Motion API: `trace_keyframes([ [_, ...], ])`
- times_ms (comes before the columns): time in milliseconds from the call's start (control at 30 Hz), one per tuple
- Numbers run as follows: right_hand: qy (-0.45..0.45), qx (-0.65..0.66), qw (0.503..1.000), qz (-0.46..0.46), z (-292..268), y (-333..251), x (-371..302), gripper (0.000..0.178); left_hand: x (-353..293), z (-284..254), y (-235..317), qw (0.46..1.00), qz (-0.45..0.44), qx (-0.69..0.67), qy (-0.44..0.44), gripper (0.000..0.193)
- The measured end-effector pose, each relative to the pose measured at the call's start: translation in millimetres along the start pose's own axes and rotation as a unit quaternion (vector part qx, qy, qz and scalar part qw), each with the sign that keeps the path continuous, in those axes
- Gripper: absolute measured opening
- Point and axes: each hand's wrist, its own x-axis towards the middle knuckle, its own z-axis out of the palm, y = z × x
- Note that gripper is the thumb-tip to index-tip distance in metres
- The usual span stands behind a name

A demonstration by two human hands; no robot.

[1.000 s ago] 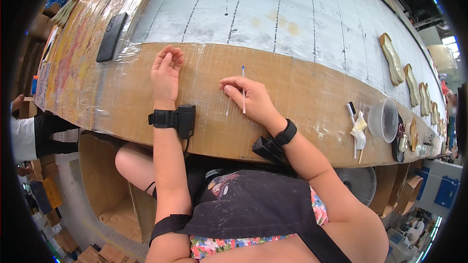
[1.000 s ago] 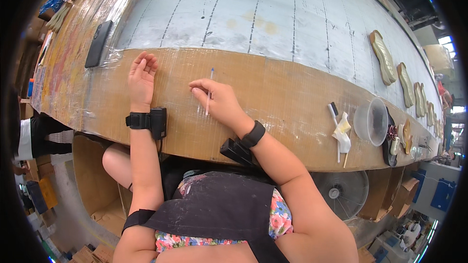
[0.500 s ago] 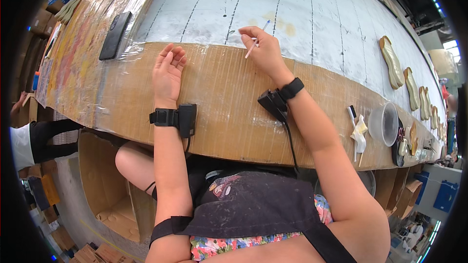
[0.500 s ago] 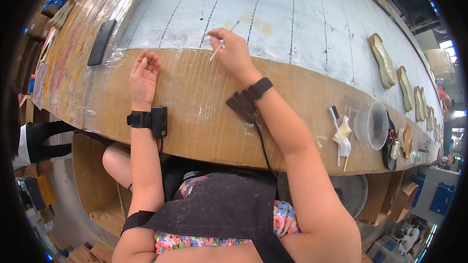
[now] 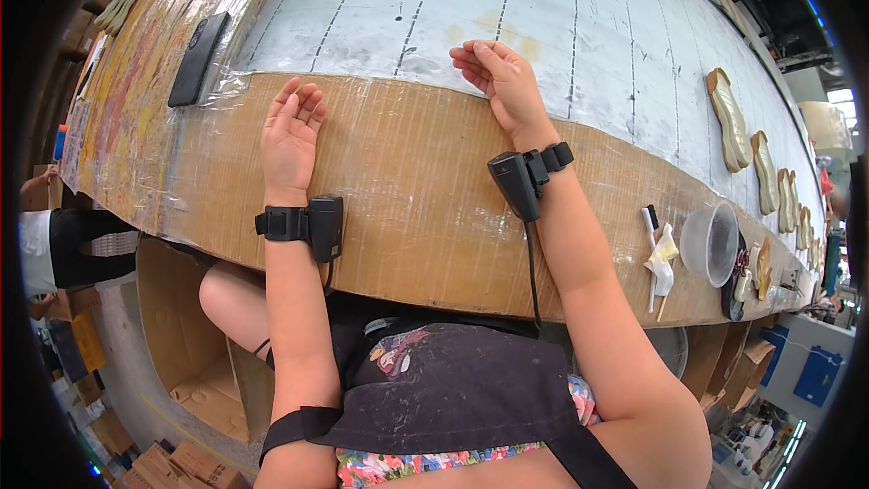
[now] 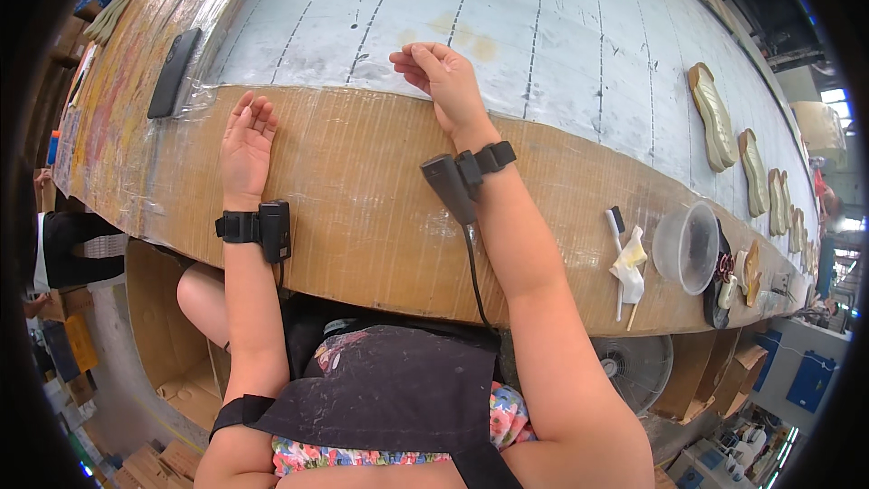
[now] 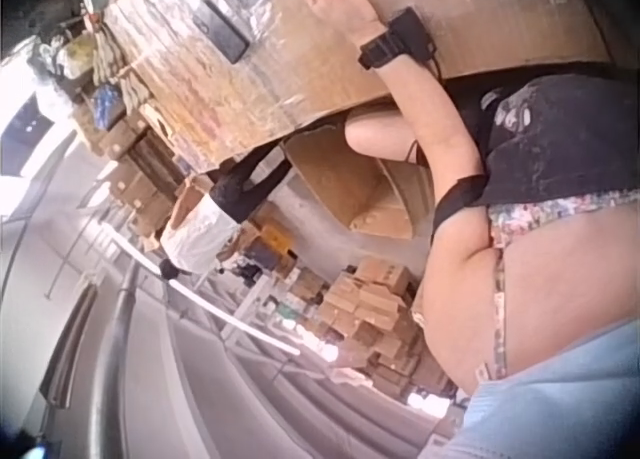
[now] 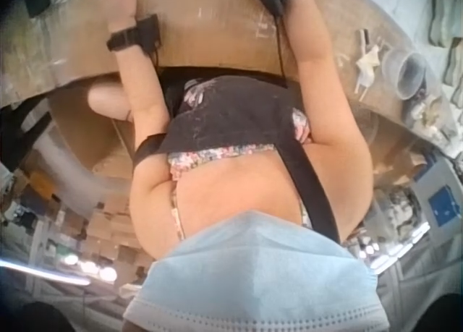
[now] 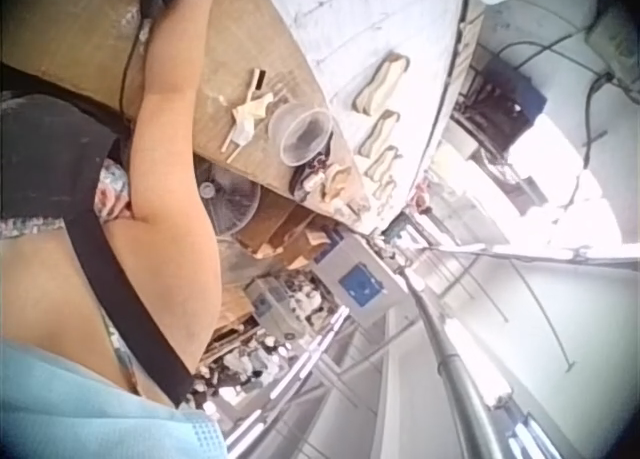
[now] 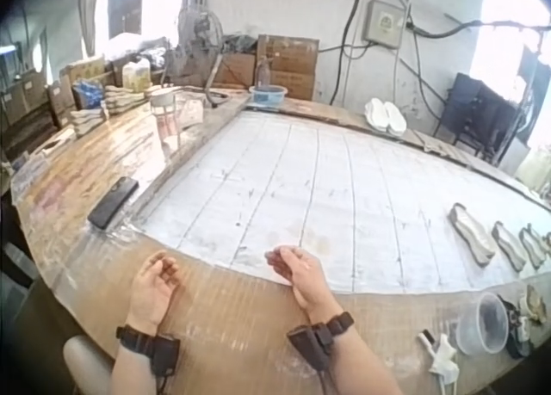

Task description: The person picks up shoe soles from a conveyor belt, compares them by holding them together, and marks the belt with a pen before returning the soles.

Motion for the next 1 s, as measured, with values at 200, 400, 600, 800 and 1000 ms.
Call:
trace_keyframes([
  [200,0.011,0.049,0.999,0.014,-4.5,-3.4,-2.3,0.022,-1.5,-1.9,-2.9,1.000,-0.002,-0.011,-0.007,0.025],
  [400,0.023,0.058,0.998,0.012,-9.4,-3.2,-3.9,0.022,-4.0,0.7,-5.4,1.000,0.000,-0.012,-0.010,0.025],
  [600,0.060,0.116,0.991,0.035,-11.2,-6.1,-3.5,0.020,-6.3,4.0,-6.6,1.000,0.004,-0.001,-0.002,0.025],
  [800,0.033,0.265,0.963,0.035,-31.8,-1.8,2.1,0.021,-5.8,4.9,-9.4,1.000,0.004,-0.008,-0.006,0.025],
  [1000,0.074,0.255,0.963,0.035,-29.0,-5.2,-1.5,0.017,-7.7,6.2,-10.9,1.000,0.005,-0.008,-0.004,0.024],
])
